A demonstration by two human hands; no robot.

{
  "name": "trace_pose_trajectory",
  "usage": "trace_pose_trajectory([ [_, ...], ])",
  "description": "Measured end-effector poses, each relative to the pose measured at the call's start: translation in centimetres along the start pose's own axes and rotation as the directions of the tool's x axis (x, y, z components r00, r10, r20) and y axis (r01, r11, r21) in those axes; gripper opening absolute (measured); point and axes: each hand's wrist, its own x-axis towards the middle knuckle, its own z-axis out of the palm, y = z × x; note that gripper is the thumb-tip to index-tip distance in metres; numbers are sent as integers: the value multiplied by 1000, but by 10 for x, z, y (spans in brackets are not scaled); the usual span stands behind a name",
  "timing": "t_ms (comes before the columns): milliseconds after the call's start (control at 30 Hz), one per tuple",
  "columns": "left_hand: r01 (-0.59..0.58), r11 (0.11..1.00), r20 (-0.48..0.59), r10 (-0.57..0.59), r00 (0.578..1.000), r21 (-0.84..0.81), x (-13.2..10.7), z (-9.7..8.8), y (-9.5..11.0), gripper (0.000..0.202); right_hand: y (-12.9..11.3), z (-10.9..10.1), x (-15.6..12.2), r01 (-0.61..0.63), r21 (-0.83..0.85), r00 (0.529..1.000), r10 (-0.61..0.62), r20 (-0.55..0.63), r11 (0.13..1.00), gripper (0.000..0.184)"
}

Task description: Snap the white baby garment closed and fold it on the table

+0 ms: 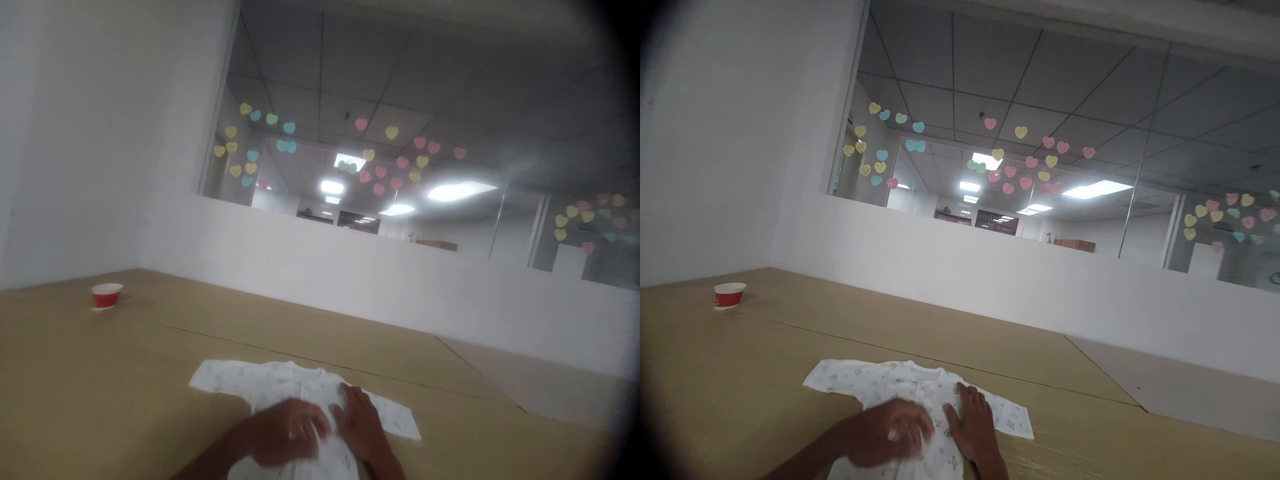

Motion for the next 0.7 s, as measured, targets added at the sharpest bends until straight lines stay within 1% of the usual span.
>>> trace_pose_trajectory([
  [33,43,995,-26,-41,999,89,1,-9,-9,40,2,1,0,13,36,999,-11,-39,999,62],
  [100,171,942,-94,-150,984,288,5,-26,-31,50,7,4,3,32,95,994,-22,-105,995,63],
  [167,291,874,-127,-261,957,390,11,-37,-57,57,13,10,10,41,137,987,-20,-157,990,63],
  [200,324,851,-131,-296,946,413,13,-40,-71,59,16,13,16,46,154,985,-19,-173,987,63],
  [267,338,824,-155,-300,941,455,14,-42,-97,60,21,19,28,43,172,985,-13,-170,984,63],
  [333,308,818,-202,-237,950,487,11,-42,-117,58,25,21,40,9,177,992,14,-127,984,62],
  [367,292,816,-231,-199,952,500,8,-43,-123,56,26,21,44,-20,173,995,37,-96,985,61],
  [433,274,817,-281,-144,949,507,2,-47,-130,52,26,16,46,-88,139,994,96,-48,986,58],
  [500,280,821,-305,-137,942,497,-3,-54,-130,44,24,7,43,-142,77,990,143,-12,987,54],
  [567,299,823,-306,-161,938,482,-5,-63,-127,35,22,-5,37,-177,31,984,176,31,984,49],
  [633,297,826,-290,-170,942,479,-6,-70,-123,27,21,-16,30,-204,23,977,202,69,979,44],
  [700,280,830,-276,-159,948,483,-7,-74,-118,23,23,-25,26,-235,15,970,233,72,972,40],
])
